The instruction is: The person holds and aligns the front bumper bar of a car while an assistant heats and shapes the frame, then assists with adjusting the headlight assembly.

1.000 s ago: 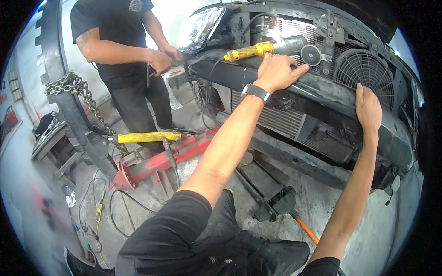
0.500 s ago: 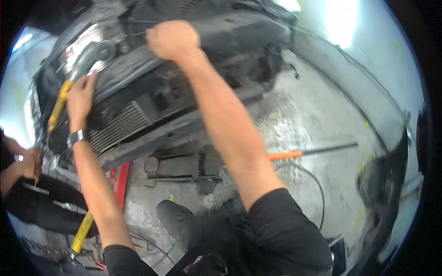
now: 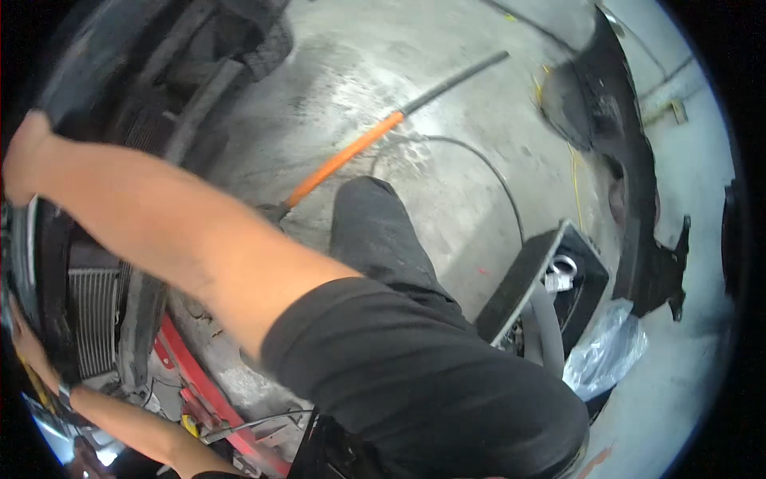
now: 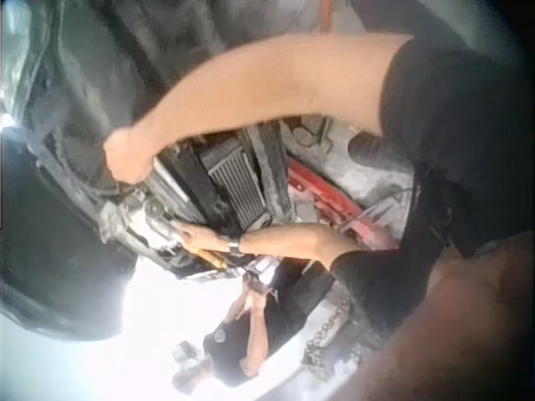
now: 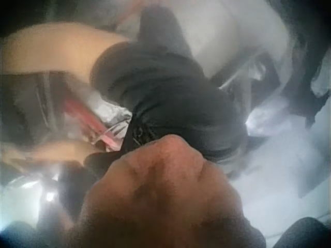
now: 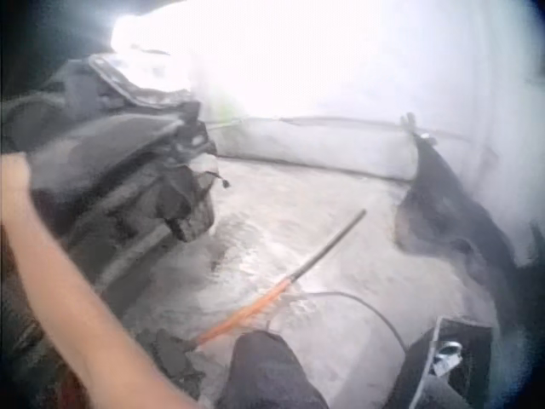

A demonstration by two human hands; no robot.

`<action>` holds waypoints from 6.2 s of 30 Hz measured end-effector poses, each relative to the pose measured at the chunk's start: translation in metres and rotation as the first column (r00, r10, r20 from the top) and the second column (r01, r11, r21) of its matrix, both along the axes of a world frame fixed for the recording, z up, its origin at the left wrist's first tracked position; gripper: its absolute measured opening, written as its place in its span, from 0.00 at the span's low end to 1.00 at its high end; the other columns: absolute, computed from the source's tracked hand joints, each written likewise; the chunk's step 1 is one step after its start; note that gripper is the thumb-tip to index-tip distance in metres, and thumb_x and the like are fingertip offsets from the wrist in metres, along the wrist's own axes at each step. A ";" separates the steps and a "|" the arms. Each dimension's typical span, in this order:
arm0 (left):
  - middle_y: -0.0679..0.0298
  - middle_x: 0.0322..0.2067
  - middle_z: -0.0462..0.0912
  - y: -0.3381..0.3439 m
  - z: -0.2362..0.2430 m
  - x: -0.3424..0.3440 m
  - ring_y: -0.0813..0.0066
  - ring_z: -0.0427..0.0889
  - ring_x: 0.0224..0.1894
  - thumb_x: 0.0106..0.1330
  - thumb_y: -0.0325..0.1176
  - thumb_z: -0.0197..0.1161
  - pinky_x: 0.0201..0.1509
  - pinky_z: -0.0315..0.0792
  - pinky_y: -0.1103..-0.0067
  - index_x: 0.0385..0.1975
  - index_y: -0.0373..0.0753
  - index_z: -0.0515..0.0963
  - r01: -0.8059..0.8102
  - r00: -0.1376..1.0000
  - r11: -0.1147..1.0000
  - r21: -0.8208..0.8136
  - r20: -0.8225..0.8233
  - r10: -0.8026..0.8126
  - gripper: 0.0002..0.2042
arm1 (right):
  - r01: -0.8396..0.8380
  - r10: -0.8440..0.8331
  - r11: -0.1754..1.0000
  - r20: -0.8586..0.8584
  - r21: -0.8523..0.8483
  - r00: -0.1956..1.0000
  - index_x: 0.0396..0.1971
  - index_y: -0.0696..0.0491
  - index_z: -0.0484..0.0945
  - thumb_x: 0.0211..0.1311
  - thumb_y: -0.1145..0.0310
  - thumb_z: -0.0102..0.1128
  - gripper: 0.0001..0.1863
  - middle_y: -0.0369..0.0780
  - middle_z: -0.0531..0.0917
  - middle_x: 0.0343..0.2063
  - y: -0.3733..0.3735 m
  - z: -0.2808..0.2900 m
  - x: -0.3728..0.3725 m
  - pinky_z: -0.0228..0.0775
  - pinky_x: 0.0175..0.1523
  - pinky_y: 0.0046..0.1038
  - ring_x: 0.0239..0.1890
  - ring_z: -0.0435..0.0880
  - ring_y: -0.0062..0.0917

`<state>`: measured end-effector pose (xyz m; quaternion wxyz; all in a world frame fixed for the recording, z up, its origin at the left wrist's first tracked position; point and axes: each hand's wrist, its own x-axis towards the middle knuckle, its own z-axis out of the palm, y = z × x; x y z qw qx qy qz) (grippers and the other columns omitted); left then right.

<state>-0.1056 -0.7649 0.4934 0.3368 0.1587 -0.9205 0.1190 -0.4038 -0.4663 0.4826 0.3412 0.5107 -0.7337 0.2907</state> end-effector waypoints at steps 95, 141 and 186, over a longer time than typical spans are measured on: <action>0.51 0.54 0.79 0.430 -0.323 -0.047 0.57 0.79 0.54 0.63 0.46 0.64 0.58 0.72 0.69 0.55 0.35 0.75 -0.501 0.773 0.419 0.757 0.174 0.609 0.25 | -0.549 0.538 0.808 -0.112 -0.213 0.835 0.28 0.58 0.81 0.62 0.57 0.58 0.17 0.44 0.82 0.31 0.046 -0.010 0.008 0.68 0.50 0.36 0.39 0.81 0.36; 0.47 0.49 0.80 0.505 -0.441 0.008 0.48 0.79 0.51 0.58 0.58 0.61 0.53 0.73 0.62 0.55 0.37 0.73 -0.478 0.864 0.242 0.844 0.403 0.301 0.33 | -0.373 0.375 0.927 -0.067 0.046 0.924 0.30 0.61 0.82 0.70 0.49 0.42 0.30 0.57 0.82 0.32 0.026 0.010 0.027 0.70 0.46 0.48 0.39 0.81 0.53; 0.46 0.44 0.81 0.505 -0.421 -0.010 0.48 0.80 0.48 0.59 0.55 0.61 0.50 0.74 0.60 0.52 0.37 0.75 -0.487 0.847 0.278 0.828 0.370 0.382 0.29 | -0.367 0.375 0.925 -0.073 0.098 0.924 0.32 0.59 0.83 0.71 0.47 0.40 0.30 0.55 0.83 0.35 0.023 0.010 0.042 0.70 0.49 0.47 0.41 0.81 0.51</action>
